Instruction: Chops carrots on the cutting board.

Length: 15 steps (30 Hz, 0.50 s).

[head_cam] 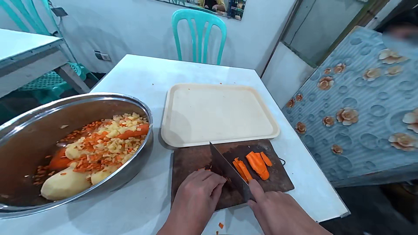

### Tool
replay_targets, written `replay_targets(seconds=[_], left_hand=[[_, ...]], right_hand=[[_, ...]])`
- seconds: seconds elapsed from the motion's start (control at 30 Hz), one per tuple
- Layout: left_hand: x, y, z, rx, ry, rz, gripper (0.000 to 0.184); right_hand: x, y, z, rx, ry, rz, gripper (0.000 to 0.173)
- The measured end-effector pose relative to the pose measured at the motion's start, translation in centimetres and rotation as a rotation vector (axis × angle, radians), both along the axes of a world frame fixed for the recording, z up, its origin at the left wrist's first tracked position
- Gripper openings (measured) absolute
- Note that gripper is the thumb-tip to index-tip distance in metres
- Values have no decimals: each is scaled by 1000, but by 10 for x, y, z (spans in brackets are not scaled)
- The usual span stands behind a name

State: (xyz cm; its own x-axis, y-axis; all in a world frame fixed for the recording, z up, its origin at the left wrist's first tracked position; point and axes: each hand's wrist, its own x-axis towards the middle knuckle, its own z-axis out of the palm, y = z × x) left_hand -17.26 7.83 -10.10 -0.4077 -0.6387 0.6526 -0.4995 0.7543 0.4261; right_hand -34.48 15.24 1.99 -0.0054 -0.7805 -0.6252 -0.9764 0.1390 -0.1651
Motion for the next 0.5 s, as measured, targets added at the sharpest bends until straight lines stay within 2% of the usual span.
replay_targets(seconds=[0.2, 0.33, 0.5], left_hand=[[-1, 0, 2, 23, 1, 2, 12], [-1, 1, 2, 23, 4, -8, 12], [1, 0, 2, 37, -3, -27, 13]], right_hand=[[0, 15, 4, -103, -5, 23, 33], [3, 14, 0, -81, 10, 38, 33], [4, 0, -4, 43, -10, 37, 33]])
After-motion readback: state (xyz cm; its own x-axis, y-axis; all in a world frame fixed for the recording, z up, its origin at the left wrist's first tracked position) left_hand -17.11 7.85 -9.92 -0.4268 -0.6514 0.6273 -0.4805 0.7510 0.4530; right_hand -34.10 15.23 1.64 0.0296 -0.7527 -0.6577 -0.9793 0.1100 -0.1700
